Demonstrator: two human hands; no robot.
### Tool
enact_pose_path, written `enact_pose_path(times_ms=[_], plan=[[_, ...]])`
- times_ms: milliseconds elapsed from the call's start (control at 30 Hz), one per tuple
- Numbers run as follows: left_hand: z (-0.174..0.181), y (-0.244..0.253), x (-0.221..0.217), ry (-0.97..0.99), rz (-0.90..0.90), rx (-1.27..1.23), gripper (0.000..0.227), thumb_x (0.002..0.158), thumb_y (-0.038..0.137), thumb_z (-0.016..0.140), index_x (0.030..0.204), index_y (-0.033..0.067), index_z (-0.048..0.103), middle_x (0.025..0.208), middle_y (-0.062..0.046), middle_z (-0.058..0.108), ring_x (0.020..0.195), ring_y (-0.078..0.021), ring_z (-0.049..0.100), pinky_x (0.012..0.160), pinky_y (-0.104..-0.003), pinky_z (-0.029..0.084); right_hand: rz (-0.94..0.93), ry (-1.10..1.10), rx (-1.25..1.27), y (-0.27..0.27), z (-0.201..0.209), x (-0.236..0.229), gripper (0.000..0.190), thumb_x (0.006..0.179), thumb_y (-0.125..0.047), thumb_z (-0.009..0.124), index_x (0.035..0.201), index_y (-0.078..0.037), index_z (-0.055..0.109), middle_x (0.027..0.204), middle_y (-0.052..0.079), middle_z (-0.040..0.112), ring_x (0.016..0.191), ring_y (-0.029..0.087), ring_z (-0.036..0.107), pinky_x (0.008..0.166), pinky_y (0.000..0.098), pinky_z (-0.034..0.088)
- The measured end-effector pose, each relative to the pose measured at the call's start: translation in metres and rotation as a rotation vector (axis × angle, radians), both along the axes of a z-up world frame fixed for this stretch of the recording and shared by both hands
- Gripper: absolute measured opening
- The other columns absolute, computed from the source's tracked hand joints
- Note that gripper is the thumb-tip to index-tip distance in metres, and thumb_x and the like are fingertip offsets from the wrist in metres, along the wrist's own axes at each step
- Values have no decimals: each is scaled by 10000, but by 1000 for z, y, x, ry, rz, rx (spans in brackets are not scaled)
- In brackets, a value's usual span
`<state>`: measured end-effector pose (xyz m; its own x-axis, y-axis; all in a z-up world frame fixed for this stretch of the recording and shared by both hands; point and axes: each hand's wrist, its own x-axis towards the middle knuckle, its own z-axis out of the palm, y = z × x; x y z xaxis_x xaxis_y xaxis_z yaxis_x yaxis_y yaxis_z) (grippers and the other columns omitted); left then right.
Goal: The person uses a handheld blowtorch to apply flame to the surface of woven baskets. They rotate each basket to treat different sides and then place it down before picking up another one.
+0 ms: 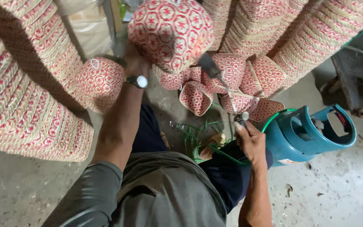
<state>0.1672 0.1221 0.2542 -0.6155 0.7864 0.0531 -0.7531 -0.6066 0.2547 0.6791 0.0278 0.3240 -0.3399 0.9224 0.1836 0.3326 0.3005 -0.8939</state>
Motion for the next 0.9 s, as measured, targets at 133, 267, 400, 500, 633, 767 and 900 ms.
enact_pose_path(times_ms=[133,267,400,500,633,767,900], plan=[[-7,7,11,-13,3,24,462,1095,272,403,1423,-22,543,1311,-159,681,1151,-322,669,958,-436,579,-47,2,-73,1,1,11,313,1021,-296,635,858,-32,670,582,3,563,477,81,485,449,269,366],[-8,18,25,-6,-45,2,494,1063,353,361,1392,35,547,1366,-139,630,1213,-323,633,1014,-454,557,-2,-78,-76,1,-4,29,367,1018,-304,653,791,-16,674,575,18,575,488,82,520,461,263,386],[-19,36,40,-63,-69,28,570,1051,453,346,1376,33,553,1380,-134,632,1245,-330,626,1099,-463,501,-142,-81,-122,3,-13,40,337,1016,-321,637,834,-39,659,581,20,570,476,95,499,445,271,381],[-21,57,50,-80,12,94,560,1102,418,395,1423,-15,548,1411,-156,610,1266,-330,617,1156,-503,497,-91,23,-148,0,-10,48,341,1009,-322,644,820,-38,662,611,1,587,482,87,501,446,269,374],[-13,67,71,-54,-47,48,585,1064,451,376,1405,3,538,1399,-162,616,1238,-350,633,1118,-524,503,-143,-4,-107,-12,-8,54,329,1005,-328,634,830,-51,664,603,-3,575,487,77,491,453,269,372],[17,67,105,-2,-14,-40,594,1057,464,383,1408,5,520,1415,-180,608,1250,-362,638,1111,-538,507,-177,-37,-104,-17,4,67,403,1034,-352,607,780,-42,646,560,7,536,466,83,476,454,268,363],[42,54,132,94,101,-195,590,1079,455,415,1433,-10,493,1460,-210,586,1302,-366,630,1133,-546,507,-187,-39,-90,-25,5,75,400,1031,-354,613,778,-46,640,569,0,532,475,79,462,452,266,345]])
